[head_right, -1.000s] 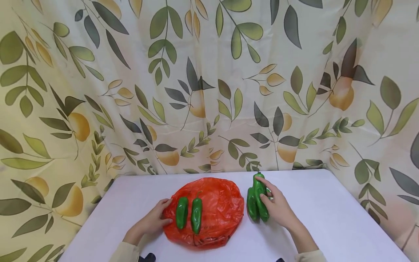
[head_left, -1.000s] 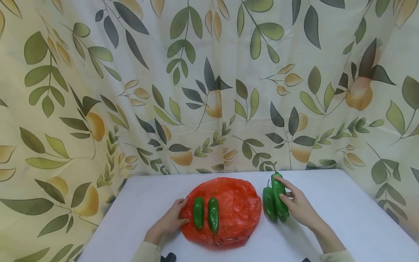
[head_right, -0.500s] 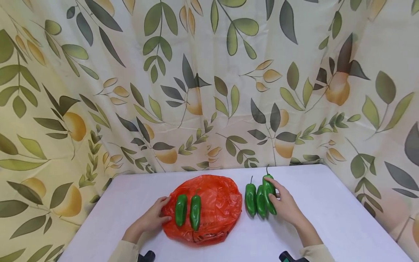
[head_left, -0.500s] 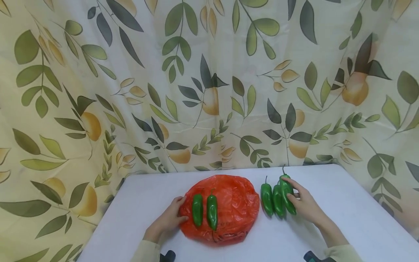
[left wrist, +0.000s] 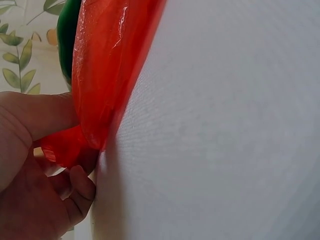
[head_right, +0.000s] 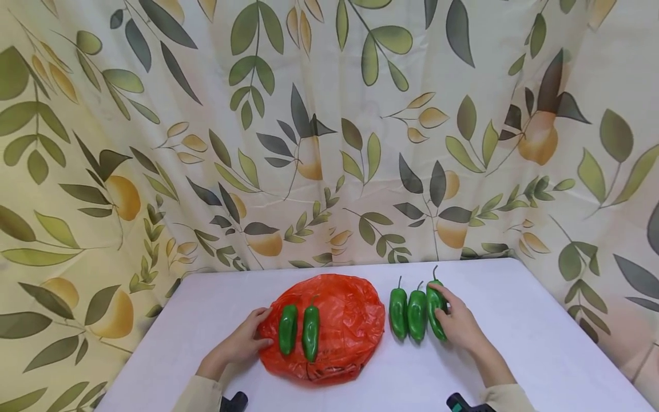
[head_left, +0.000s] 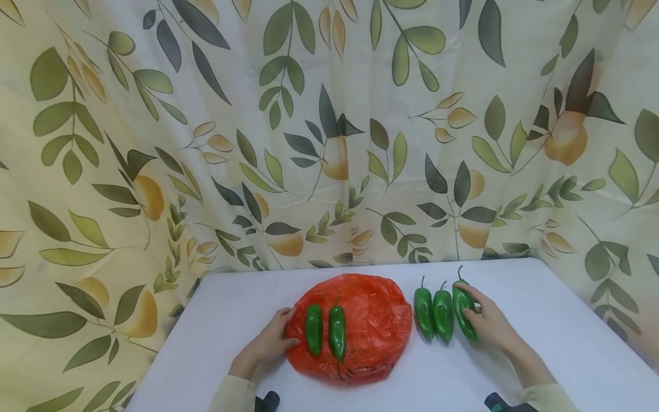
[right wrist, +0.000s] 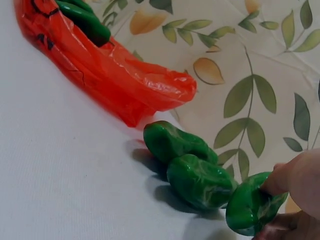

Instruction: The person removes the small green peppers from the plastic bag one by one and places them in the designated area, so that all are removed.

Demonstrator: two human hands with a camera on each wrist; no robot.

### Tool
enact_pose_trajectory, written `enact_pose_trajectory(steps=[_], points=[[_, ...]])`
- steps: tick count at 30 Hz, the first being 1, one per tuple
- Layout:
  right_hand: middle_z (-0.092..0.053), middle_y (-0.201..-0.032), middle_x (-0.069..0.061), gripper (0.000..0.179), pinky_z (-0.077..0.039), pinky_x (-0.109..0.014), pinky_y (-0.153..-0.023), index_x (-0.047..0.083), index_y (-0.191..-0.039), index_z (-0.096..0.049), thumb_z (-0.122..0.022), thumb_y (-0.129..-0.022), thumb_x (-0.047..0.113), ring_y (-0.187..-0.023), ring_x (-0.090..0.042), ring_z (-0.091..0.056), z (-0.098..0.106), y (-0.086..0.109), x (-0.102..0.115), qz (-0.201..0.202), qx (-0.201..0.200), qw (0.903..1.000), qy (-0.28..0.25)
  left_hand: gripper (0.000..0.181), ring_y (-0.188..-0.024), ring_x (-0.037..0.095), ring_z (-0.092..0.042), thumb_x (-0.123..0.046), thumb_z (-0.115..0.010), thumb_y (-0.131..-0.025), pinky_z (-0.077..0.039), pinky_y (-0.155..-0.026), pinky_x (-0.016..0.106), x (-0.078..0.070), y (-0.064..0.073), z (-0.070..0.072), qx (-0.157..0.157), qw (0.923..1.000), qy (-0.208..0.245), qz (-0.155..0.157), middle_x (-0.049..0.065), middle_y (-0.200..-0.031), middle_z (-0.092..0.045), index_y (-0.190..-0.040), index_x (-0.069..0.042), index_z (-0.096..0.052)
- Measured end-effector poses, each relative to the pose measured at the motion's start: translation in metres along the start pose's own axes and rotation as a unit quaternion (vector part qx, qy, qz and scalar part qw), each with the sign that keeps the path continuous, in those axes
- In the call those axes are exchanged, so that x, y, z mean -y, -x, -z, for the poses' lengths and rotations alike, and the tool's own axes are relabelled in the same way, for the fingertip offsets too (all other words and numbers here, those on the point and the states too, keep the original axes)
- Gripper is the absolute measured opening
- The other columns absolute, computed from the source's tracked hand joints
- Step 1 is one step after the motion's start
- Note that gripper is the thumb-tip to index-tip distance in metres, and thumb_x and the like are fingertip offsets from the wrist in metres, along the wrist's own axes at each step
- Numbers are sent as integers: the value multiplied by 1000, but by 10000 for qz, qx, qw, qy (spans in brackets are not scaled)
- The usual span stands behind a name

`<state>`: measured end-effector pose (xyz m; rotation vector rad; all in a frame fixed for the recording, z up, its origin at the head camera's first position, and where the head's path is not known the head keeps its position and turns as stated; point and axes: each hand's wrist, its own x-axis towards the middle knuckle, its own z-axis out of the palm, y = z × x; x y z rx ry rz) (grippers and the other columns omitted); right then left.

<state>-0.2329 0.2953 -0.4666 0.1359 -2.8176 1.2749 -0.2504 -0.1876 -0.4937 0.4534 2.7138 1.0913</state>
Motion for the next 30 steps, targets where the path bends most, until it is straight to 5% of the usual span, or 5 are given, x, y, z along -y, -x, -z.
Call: enact_pose_trajectory(steps=[7, 11, 16, 22, 30], points=[[-41, -138, -43, 60, -51, -28, -62, 0, -154, -32, -46, -96, -2, -87, -26, -57, -1, 0, -2, -247, -2, 9996, 113, 76, -146, 48, -34, -9, -73, -90, -31, -118, 66, 2, -1, -1, -11, 10000, -8, 38, 26, -156, -35, -154, 3, -36], [-37, -143, -45, 59, -58, -39, -73, -2, -153, -34, -48, -96, -2, -99, -45, -61, -4, -1, -5, -204, 40, 9992, 356, 76, -146, 48, -35, -10, -74, -89, -32, -118, 66, 3, 0, -1, -18, 10000, -38, 76, 25, -156, -35, -154, 2, -36], [-28, -149, -47, 59, -55, -63, -93, -2, -153, -33, -49, -96, 0, -124, -64, -48, -8, -2, -9, -219, 189, 9983, 507, 77, -147, 49, -33, -9, -74, -89, -31, -117, 67, 2, 0, -1, 3, 9999, 49, 151, 26, -156, -35, -154, 2, -36], [-24, -152, -45, 60, -36, -77, -104, 0, -154, -32, -48, -96, 1, -136, -67, -29, -10, -5, -14, -211, 228, 9980, 542, 77, -148, 48, -31, -10, -74, -90, -30, -119, 66, 1, 0, 0, -8, 9997, 88, 209, 25, -158, -33, -155, 1, -35], [-30, -149, -46, 57, -29, -77, -108, -4, -149, -38, -48, -93, -3, -136, -66, -30, -13, -6, -19, 47, 45, 9983, 582, 76, -147, 49, -32, -8, -73, -90, -29, -119, 66, -2, 0, 0, -7, 9999, 79, 108, 27, -157, -34, -154, 3, -35]])
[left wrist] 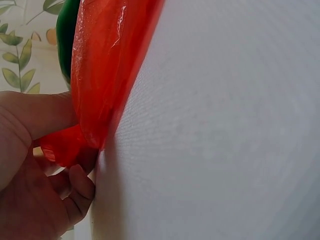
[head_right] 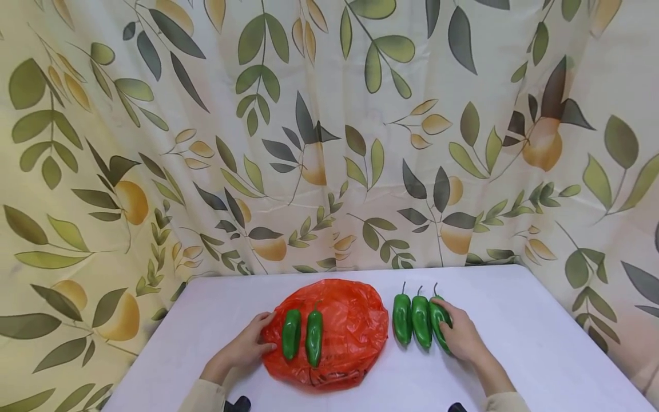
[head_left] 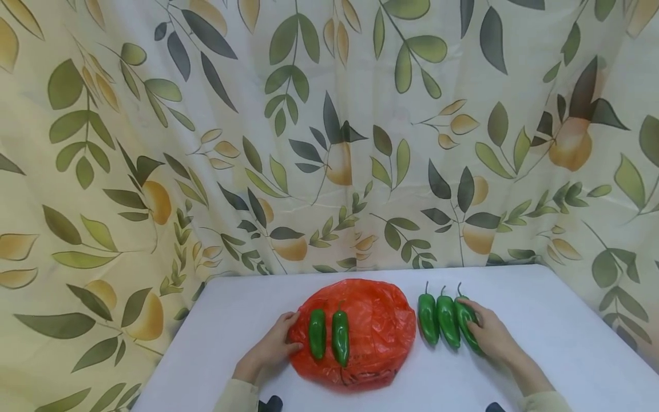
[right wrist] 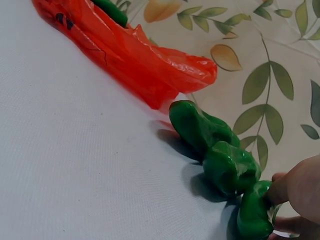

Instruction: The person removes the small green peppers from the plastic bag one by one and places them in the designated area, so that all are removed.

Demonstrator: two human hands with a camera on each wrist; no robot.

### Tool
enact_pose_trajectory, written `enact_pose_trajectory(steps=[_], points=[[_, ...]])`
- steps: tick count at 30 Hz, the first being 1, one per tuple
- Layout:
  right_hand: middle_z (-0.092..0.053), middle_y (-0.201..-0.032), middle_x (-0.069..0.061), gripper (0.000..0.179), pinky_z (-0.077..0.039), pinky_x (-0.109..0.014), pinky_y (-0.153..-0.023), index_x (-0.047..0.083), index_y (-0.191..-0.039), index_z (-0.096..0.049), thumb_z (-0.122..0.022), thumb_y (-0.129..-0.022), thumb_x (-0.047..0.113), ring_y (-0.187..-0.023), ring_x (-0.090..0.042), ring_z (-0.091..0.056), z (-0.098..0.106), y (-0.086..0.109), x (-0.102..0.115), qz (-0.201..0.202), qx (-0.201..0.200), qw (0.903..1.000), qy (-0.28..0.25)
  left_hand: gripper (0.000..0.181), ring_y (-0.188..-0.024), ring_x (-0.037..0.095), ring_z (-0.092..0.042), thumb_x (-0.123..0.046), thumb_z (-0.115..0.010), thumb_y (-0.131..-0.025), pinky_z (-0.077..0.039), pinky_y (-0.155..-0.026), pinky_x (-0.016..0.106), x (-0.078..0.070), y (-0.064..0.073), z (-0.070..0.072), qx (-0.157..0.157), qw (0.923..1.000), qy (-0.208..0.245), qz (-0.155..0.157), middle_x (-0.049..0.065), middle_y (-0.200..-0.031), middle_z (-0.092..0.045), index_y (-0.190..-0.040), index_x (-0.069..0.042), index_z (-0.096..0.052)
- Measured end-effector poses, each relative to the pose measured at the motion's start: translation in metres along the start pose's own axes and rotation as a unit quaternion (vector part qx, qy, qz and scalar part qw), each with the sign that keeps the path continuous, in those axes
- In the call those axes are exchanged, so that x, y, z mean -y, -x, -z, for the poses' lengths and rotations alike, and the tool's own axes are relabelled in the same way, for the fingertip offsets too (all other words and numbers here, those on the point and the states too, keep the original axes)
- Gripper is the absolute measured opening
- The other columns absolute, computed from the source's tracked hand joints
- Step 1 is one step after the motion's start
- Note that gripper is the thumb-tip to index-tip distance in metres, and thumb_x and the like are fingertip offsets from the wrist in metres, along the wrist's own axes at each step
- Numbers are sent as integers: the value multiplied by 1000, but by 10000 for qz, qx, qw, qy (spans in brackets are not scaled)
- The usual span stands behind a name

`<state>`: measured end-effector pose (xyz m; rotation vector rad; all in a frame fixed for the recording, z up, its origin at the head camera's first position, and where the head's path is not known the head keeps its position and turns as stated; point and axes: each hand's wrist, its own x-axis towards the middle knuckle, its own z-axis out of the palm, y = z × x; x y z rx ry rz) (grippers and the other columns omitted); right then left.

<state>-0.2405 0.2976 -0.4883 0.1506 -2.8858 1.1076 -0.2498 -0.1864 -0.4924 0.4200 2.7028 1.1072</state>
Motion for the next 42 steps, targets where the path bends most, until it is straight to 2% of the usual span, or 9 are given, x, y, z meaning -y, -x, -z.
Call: enact_pose_trajectory(steps=[14, 22, 29, 35, 42], points=[[-25, -152, -45, 57, -29, -77, -109, -2, -153, -31, -48, -99, 5, -138, -65, -28, 2, 3, 2, -320, 73, 9995, -9, 77, -148, 49, -32, -10, -74, -89, -29, -119, 66, -2, -1, -2, 14, 10000, 26, 35, 26, -157, -34, -154, 2, -36], [-31, -148, -46, 59, -35, -77, -104, -4, -152, -32, -53, -101, 19, -134, -67, -34, 0, 2, -2, -254, -98, 9991, 327, 77, -147, 49, -32, -10, -74, -89, -29, -119, 66, -4, -1, 0, 4, 10000, 37, 37, 26, -157, -34, -154, 3, -36], [-34, -147, -46, 62, -36, -77, -103, -6, -152, -31, -54, -101, 22, -133, -66, -36, -2, 3, -3, -371, -63, 9984, 427, 77, -147, 49, -32, -9, -74, -89, -29, -119, 67, 2, -1, -3, 33, 9999, 105, 51, 26, -156, -34, -154, 3, -35], [-34, -145, -47, 64, -42, -76, -100, -8, -152, -29, -52, -102, 24, -129, -67, -40, 3, 2, 1, -372, -97, 9983, 439, 76, -147, 48, -33, -9, -74, -89, -29, -119, 66, 1, -1, -1, -23, 10000, 36, -23, 26, -156, -35, -154, 4, -36], [-33, -146, -47, 65, -33, -77, -107, -9, -151, -29, -54, -102, 25, -133, -66, -33, 6, 4, 6, -283, -373, 9971, 608, 76, -147, 49, -33, -9, -74, -89, -29, -119, 66, -2, 1, -2, -50, 10000, 58, -26, 27, -156, -35, -153, 5, -36]])
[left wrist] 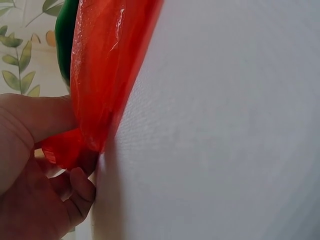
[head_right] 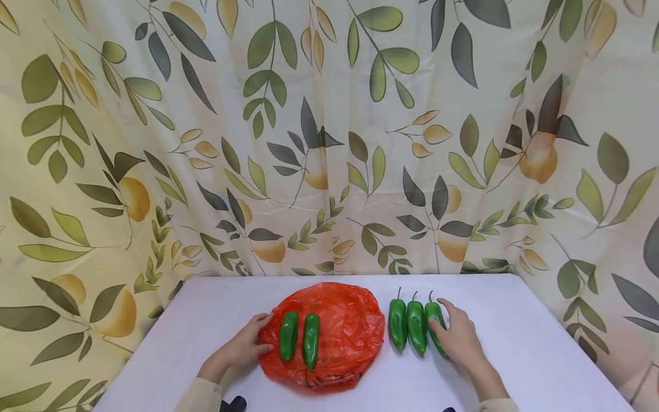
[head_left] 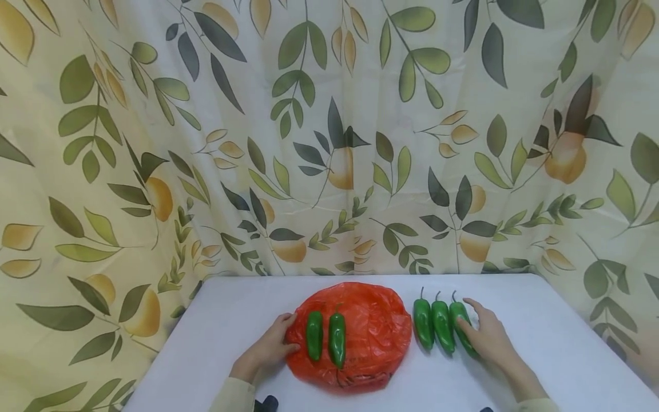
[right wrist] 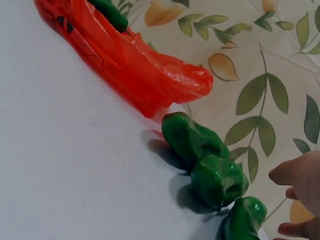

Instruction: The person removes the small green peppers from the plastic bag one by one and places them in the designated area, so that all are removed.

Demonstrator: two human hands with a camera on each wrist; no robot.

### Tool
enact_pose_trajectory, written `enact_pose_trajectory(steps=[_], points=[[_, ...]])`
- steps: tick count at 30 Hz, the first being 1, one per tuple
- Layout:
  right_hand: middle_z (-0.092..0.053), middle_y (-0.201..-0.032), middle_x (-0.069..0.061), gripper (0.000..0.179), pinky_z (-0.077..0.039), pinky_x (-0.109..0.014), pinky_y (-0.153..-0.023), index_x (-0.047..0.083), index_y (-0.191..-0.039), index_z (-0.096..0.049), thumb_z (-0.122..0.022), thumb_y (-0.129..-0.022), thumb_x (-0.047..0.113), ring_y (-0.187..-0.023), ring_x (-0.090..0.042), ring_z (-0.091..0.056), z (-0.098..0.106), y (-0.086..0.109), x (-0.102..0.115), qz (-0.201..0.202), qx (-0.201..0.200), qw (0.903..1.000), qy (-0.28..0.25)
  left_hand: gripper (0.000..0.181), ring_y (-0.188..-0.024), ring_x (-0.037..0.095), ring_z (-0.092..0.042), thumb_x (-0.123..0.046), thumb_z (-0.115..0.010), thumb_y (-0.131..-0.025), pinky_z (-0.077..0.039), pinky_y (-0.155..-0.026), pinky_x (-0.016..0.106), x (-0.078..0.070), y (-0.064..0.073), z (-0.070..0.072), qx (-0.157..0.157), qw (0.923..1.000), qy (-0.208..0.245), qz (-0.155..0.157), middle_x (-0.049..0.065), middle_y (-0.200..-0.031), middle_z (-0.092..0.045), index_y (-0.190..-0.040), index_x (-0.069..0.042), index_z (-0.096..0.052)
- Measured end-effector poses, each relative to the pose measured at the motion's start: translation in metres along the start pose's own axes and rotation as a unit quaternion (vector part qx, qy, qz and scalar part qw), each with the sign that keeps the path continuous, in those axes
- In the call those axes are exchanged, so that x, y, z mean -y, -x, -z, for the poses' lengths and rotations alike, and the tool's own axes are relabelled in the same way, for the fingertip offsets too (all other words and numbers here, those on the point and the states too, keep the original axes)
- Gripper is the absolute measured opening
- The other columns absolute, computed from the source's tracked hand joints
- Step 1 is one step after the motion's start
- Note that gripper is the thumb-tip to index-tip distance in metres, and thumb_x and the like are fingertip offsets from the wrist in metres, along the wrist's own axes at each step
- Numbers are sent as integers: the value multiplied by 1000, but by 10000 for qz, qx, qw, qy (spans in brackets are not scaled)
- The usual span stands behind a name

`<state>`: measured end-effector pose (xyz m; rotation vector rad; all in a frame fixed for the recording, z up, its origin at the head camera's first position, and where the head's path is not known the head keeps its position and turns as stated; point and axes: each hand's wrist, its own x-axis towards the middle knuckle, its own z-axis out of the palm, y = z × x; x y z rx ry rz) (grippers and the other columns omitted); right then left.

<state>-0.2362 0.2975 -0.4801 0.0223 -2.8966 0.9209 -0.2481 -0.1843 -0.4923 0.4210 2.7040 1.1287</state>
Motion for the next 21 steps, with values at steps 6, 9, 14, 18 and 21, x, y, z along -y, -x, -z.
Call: enact_pose_trajectory(steps=[6, 9, 14, 18, 21], points=[[-36, -145, -45, 62, -31, -76, -109, -10, -149, -33, -58, -99, 19, -133, -65, -33, 3, 0, 11, 156, -318, 9994, -29, 76, -147, 50, -32, -10, -74, -89, -30, -118, 67, 4, -4, 1, 124, 9999, 34, 48, 27, -156, -34, -153, 4, -36], [-37, -145, -44, 62, -31, -76, -108, -10, -148, -35, -58, -99, 18, -133, -64, -34, -1, 8, 14, 172, -353, 9992, -71, 76, -146, 50, -32, -11, -74, -89, -30, -118, 67, 10, 0, -3, 198, 9998, 16, 81, 27, -155, -35, -153, 4, -36], [-40, -145, -42, 59, -31, -77, -107, -8, -148, -38, -59, -100, 19, -132, -62, -37, -2, 11, 26, 403, -529, 9976, -173, 76, -146, 49, -34, -11, -74, -89, -31, -118, 67, 9, 3, -3, 169, 9998, -16, 71, 26, -155, -36, -153, 4, -37], [-40, -146, -41, 59, -31, -78, -107, -5, -148, -39, -60, -99, 20, -134, -61, -37, -2, 11, 43, 468, -447, 9975, -276, 75, -146, 48, -34, -11, -73, -90, -30, -118, 66, 5, 2, 0, 97, 9999, -41, 23, 25, -156, -35, -154, 3, -36], [-40, -147, -39, 59, -31, -78, -107, -4, -148, -40, -61, -99, 20, -136, -60, -36, -4, 11, 55, 506, -334, 9976, -326, 75, -147, 48, -33, -11, -73, -91, -29, -119, 66, 3, 1, 2, 42, 10000, -50, -32, 25, -156, -35, -154, 3, -36]])
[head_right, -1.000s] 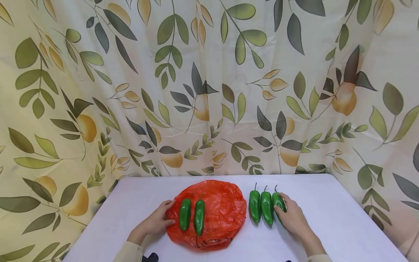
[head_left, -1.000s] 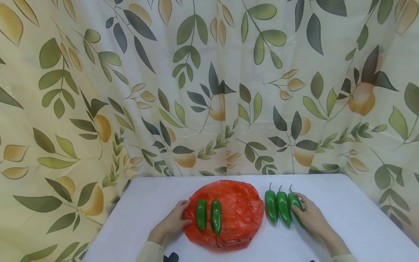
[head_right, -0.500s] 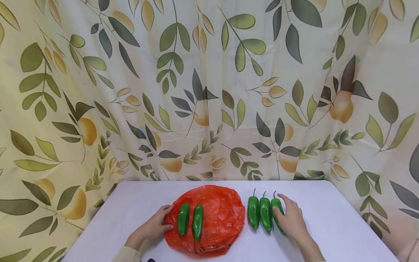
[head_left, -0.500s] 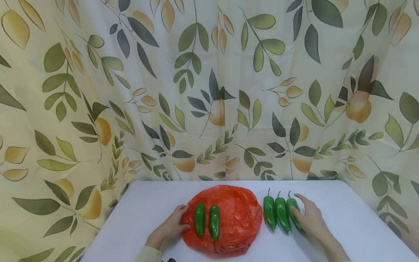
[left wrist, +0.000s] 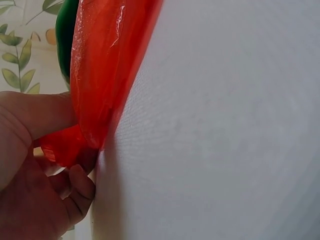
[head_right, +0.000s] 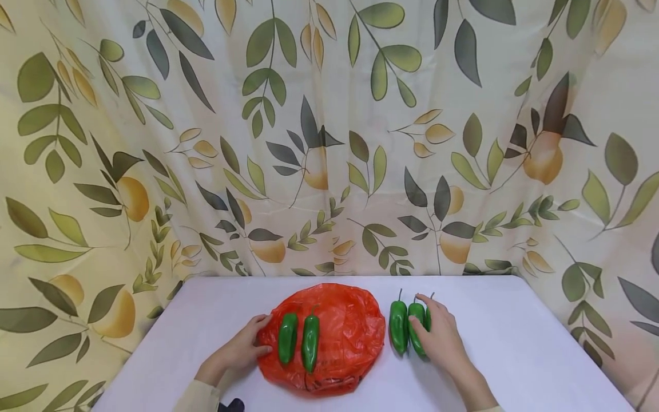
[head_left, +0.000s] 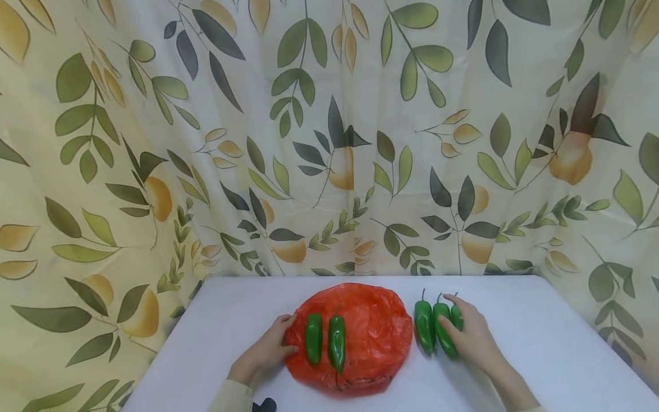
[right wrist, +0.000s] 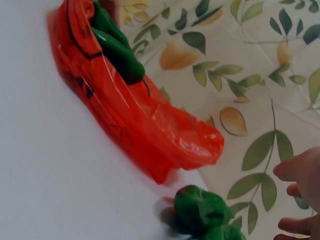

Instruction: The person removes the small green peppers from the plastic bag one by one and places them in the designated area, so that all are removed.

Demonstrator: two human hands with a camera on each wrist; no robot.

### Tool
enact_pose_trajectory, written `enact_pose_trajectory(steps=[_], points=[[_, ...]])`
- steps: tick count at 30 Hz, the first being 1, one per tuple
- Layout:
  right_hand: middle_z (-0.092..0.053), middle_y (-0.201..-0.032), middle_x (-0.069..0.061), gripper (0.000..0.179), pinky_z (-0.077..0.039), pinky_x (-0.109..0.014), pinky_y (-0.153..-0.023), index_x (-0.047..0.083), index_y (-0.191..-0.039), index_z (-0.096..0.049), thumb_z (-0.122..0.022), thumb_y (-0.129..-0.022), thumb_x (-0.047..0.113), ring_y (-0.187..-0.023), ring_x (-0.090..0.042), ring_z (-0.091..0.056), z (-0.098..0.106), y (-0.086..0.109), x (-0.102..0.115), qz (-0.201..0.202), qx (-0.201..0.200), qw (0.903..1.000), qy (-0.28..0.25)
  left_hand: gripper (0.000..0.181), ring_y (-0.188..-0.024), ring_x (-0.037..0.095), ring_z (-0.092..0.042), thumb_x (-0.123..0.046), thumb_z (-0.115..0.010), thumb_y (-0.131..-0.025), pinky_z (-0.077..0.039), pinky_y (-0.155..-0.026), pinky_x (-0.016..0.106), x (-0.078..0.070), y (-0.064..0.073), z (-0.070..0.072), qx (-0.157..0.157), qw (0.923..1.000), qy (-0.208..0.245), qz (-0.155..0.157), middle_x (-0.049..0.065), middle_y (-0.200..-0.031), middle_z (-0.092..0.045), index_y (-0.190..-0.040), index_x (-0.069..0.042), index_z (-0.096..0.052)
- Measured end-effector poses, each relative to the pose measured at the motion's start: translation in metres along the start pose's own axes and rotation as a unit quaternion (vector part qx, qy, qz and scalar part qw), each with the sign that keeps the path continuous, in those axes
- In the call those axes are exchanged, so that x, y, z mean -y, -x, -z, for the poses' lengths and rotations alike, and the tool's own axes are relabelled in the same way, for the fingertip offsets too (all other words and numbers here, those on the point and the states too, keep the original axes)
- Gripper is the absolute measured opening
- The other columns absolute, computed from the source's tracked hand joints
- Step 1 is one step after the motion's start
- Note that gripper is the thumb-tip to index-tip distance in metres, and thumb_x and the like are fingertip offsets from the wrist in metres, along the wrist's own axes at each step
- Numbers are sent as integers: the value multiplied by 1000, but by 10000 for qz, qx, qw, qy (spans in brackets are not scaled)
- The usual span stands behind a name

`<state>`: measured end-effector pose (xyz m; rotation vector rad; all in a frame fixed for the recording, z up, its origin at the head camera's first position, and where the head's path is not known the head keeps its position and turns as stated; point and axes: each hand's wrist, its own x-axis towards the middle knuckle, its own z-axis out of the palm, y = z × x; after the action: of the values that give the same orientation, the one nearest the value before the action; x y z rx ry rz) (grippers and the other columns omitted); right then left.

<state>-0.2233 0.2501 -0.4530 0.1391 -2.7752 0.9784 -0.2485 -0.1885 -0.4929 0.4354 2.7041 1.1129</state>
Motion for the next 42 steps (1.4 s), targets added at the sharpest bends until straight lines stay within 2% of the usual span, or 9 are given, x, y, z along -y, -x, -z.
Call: enact_pose_trajectory(steps=[7, 12, 18, 25, 31, 35, 42], points=[[-44, -148, -34, 56, -35, -79, -105, 1, -148, -43, -61, -98, 17, -135, -56, -40, -3, 3, 22, 192, -22, 9995, -260, 75, -146, 48, -34, -9, -74, -89, -28, -120, 66, -1, -4, 2, -100, 9998, -38, -190, 26, -155, -36, -153, 5, -36], [-47, -150, -27, 56, -44, -72, -103, 4, -149, -44, -63, -98, 18, -138, -50, -43, -14, 10, 35, 249, 274, 9979, -529, 76, -146, 50, -33, -8, -73, -89, -28, -120, 66, 4, -3, -2, -29, 9999, -69, -107, 28, -155, -35, -153, 5, -35], [-52, -148, -21, 54, -49, -64, -105, 7, -147, -49, -66, -97, 18, -137, -45, -48, -36, 17, 57, 465, 538, 9922, -1022, 76, -147, 49, -31, -10, -73, -90, -27, -120, 66, 9, -2, -4, 51, 10000, -45, -30, 27, -156, -34, -154, 4, -34], [-49, -151, -10, 53, -44, -69, -107, 25, -147, -49, -67, -97, 30, -140, -39, -45, -73, 16, 90, 584, 1310, 9770, -1580, 76, -147, 50, -31, -9, -73, -90, -27, -120, 67, 4, 1, -3, 51, 10000, -19, -66, 28, -156, -34, -154, 4, -34], [-47, -150, -13, 53, -44, -68, -107, 19, -149, -47, -63, -100, 27, -139, -41, -46, -101, 13, 108, 1113, 1781, 9623, -1729, 76, -147, 51, -30, -8, -74, -89, -27, -119, 68, -3, -1, -1, -2, 10000, 30, 7, 28, -157, -34, -154, 4, -35], [-41, -152, -17, 54, -48, -68, -103, 19, -150, -46, -64, -99, 25, -137, -41, -47, -115, 17, 112, 1111, 2103, 9554, -1751, 76, -147, 50, -31, -9, -73, -90, -27, -119, 67, -2, -1, -2, 26, 10000, 23, -10, 27, -157, -33, -154, 4, -35], [-31, -157, -23, 53, -51, -66, -100, 24, -149, -49, -64, -99, 27, -135, -43, -48, -130, 23, 110, 1076, 2423, 9505, -1618, 76, -148, 50, -29, -9, -72, -90, -26, -120, 68, -2, -1, -2, -2, 9999, 86, 62, 27, -158, -32, -155, 3, -34]])
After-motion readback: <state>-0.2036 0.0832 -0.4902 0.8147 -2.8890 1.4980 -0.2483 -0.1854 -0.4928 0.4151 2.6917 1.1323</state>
